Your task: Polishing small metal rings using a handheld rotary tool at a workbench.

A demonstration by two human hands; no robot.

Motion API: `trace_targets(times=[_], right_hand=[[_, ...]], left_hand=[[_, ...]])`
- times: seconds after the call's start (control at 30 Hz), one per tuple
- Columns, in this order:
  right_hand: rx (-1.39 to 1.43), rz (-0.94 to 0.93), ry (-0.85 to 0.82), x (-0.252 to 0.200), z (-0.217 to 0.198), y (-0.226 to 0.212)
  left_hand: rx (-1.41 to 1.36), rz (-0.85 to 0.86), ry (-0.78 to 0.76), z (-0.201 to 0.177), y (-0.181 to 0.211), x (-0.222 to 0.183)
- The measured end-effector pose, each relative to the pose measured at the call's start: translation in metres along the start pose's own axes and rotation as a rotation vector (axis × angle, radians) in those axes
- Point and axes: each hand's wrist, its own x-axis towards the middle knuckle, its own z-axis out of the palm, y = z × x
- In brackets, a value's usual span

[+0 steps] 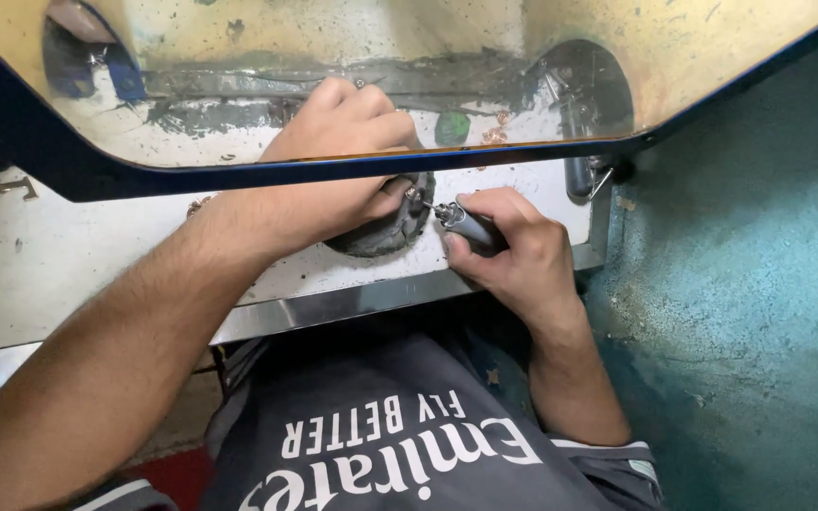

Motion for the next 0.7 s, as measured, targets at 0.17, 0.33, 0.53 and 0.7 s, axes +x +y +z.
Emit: trace_targets(times=[0.17, 0.33, 0.53, 0.7], right_hand=[[-0.032, 0.004, 0.008, -0.0001, 0.002, 0.001], [-0.079, 0.036, 0.011, 0.0047, 0.0037, -0.0055], [-0.101, 0.018, 0.021, 0.0058, 0.0063, -0.0031], [-0.117, 0.025, 0.004, 0.0027, 0.0069, -0.0015]], left_hand=[[0.007, 0.024, 0.031, 0.0001, -0.0011, -0.0004], [-0.005, 0.019, 0.027, 0.0009, -0.0018, -0.0012], [-0.036, 0.006, 0.02, 0.0032, -0.003, -0.0021], [-0.084, -0.004, 0.016, 0.0027, -0.0031, -0.0035]])
